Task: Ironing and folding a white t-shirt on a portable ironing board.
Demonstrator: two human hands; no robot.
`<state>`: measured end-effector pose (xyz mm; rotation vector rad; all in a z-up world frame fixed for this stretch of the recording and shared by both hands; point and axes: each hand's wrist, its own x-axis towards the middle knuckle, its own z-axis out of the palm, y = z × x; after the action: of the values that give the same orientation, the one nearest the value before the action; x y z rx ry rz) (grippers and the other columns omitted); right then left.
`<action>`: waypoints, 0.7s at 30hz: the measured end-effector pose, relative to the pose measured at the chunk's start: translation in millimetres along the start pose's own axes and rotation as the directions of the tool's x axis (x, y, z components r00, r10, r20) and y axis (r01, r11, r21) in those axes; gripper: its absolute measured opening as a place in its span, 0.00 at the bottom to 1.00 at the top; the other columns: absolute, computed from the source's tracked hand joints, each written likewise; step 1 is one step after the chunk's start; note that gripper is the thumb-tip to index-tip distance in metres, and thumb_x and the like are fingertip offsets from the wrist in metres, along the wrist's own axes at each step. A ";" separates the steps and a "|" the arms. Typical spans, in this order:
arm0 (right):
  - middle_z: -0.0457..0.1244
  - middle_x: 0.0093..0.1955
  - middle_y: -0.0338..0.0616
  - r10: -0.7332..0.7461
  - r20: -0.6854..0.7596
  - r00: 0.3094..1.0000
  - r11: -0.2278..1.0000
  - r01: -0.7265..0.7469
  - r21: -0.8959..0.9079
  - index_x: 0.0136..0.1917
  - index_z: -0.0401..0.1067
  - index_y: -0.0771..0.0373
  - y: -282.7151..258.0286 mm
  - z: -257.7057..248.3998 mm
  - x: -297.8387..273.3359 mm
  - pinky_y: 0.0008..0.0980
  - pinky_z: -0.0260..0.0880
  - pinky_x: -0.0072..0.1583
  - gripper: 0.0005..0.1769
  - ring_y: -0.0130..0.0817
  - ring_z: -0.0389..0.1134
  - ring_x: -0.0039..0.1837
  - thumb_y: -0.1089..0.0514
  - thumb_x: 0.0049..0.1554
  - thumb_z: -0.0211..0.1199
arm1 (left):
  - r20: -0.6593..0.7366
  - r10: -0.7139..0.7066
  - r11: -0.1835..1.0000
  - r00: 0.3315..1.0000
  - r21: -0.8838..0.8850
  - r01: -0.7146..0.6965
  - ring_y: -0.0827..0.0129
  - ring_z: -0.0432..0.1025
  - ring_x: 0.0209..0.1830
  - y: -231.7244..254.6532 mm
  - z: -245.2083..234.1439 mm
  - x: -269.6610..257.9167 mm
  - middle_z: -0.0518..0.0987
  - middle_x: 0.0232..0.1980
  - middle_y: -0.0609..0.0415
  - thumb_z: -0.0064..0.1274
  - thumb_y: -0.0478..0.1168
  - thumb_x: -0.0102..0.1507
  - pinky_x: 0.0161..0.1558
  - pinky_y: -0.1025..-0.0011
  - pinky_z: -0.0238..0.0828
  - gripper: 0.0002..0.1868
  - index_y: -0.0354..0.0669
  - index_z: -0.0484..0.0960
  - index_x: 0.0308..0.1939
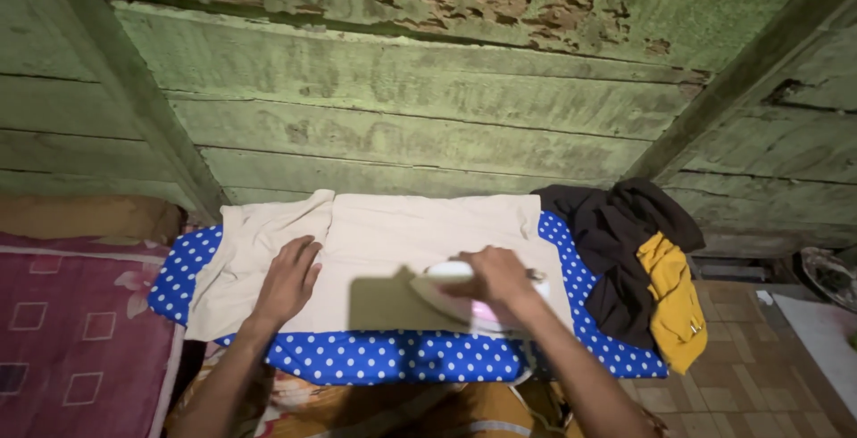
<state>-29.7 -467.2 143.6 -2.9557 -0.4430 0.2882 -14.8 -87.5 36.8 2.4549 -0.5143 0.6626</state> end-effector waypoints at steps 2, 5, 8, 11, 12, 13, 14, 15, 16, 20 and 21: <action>0.70 0.32 0.42 -0.107 -0.008 0.994 0.994 0.106 -0.017 0.58 0.78 0.48 -22.5 -0.8 10.6 0.40 0.75 0.39 0.38 0.39 0.73 0.33 0.21 0.46 0.62 | -0.004 0.017 1.000 1.000 -0.017 -0.017 0.46 0.67 0.63 -9.3 1.0 -2.8 0.74 0.63 0.41 0.53 0.36 0.61 0.60 0.54 0.65 0.19 0.37 0.76 0.56; 0.71 0.34 0.45 -0.299 -0.124 0.946 0.954 0.301 -0.004 0.55 0.79 0.50 -51.6 5.6 24.6 0.44 0.74 0.40 0.35 0.43 0.73 0.34 0.24 0.47 0.67 | 0.002 0.027 1.000 1.000 -0.015 -0.027 0.46 0.68 0.64 -19.4 -2.8 -7.7 0.75 0.63 0.41 0.52 0.36 0.63 0.62 0.55 0.65 0.19 0.36 0.76 0.57; 0.71 0.35 0.47 -0.351 -0.201 0.914 0.930 0.365 0.038 0.50 0.81 0.54 -76.0 12.6 43.0 0.45 0.74 0.42 0.32 0.44 0.73 0.36 0.27 0.48 0.69 | -0.026 0.011 1.000 1.000 0.029 -0.010 0.47 0.69 0.62 -25.5 -12.4 -14.9 0.76 0.61 0.42 0.52 0.36 0.63 0.62 0.55 0.66 0.16 0.36 0.77 0.54; 0.71 0.37 0.48 -0.339 -0.220 0.914 0.937 0.350 0.012 0.50 0.81 0.55 -100.1 15.1 56.7 0.45 0.74 0.44 0.32 0.45 0.74 0.39 0.26 0.48 0.70 | -0.073 -0.035 0.996 0.997 0.082 0.041 0.48 0.70 0.60 -28.2 -25.8 -18.2 0.78 0.58 0.44 0.52 0.36 0.63 0.60 0.54 0.67 0.13 0.37 0.79 0.51; 0.71 0.37 0.50 -0.357 -0.275 0.893 0.932 0.360 -0.038 0.50 0.81 0.55 -107.7 15.6 59.8 0.45 0.75 0.45 0.33 0.46 0.74 0.40 0.26 0.48 0.70 | -0.089 -0.074 0.990 0.993 0.110 0.084 0.48 0.71 0.58 -28.3 -30.1 -18.7 0.78 0.57 0.45 0.51 0.36 0.63 0.59 0.54 0.67 0.12 0.37 0.79 0.49; 0.71 0.37 0.50 -0.361 -0.276 0.891 0.930 0.364 -0.040 0.50 0.81 0.55 -114.3 15.3 64.0 0.45 0.75 0.45 0.33 0.46 0.74 0.40 0.26 0.48 0.70 | -0.092 -0.076 0.990 0.993 0.112 0.086 0.48 0.71 0.58 -28.5 -32.3 -19.0 0.78 0.57 0.45 0.51 0.36 0.63 0.59 0.54 0.67 0.12 0.37 0.79 0.49; 0.71 0.37 0.51 -0.384 -0.263 0.885 0.921 0.386 -0.047 0.50 0.81 0.55 -120.6 15.0 68.3 0.45 0.75 0.46 0.33 0.48 0.74 0.41 0.26 0.47 0.71 | -0.129 -0.107 0.987 0.986 0.107 0.121 0.48 0.71 0.57 -28.6 -34.3 -19.0 0.79 0.55 0.45 0.51 0.35 0.63 0.57 0.53 0.67 0.11 0.36 0.79 0.48; 0.70 0.37 0.52 -0.406 -0.249 0.879 0.912 0.406 -0.054 0.50 0.81 0.55 -126.3 14.6 72.1 0.45 0.75 0.48 0.34 0.49 0.74 0.42 0.26 0.45 0.71 | -0.165 -0.138 0.983 0.977 0.100 0.156 0.47 0.72 0.56 -28.2 -35.7 -19.0 0.79 0.53 0.45 0.52 0.34 0.63 0.55 0.51 0.66 0.10 0.36 0.79 0.47; 0.70 0.37 0.52 -0.409 -0.249 0.878 0.911 0.409 -0.056 0.50 0.81 0.55 -132.8 13.4 76.0 0.45 0.75 0.48 0.34 0.49 0.74 0.42 0.26 0.45 0.71 | -0.167 -0.139 0.982 0.976 0.101 0.157 0.47 0.72 0.56 -32.5 -34.4 -19.2 0.79 0.53 0.45 0.52 0.34 0.63 0.55 0.51 0.66 0.10 0.36 0.79 0.47; 0.71 0.39 0.53 -0.380 -0.078 0.922 0.924 0.382 0.005 0.51 0.79 0.58 -155.4 12.4 87.9 0.46 0.73 0.50 0.38 0.48 0.74 0.44 0.24 0.45 0.68 | -0.157 -0.149 0.989 0.976 -0.035 0.146 0.45 0.72 0.57 -52.4 -28.9 -21.7 0.79 0.53 0.42 0.49 0.28 0.62 0.59 0.56 0.68 0.12 0.35 0.79 0.49; 0.71 0.40 0.53 -0.369 -0.104 0.924 0.928 0.372 0.009 0.52 0.79 0.60 -160.2 15.3 88.0 0.46 0.74 0.50 0.40 0.47 0.75 0.44 0.23 0.46 0.67 | -0.176 -0.137 0.988 0.975 -0.097 0.122 0.44 0.72 0.58 -57.2 -27.0 -25.6 0.80 0.53 0.41 0.47 0.25 0.61 0.59 0.57 0.69 0.14 0.35 0.79 0.50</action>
<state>5.6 -287.3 140.3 -2.7639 -0.9560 0.0980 -17.2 -21.5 19.6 2.2975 -0.3016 0.7844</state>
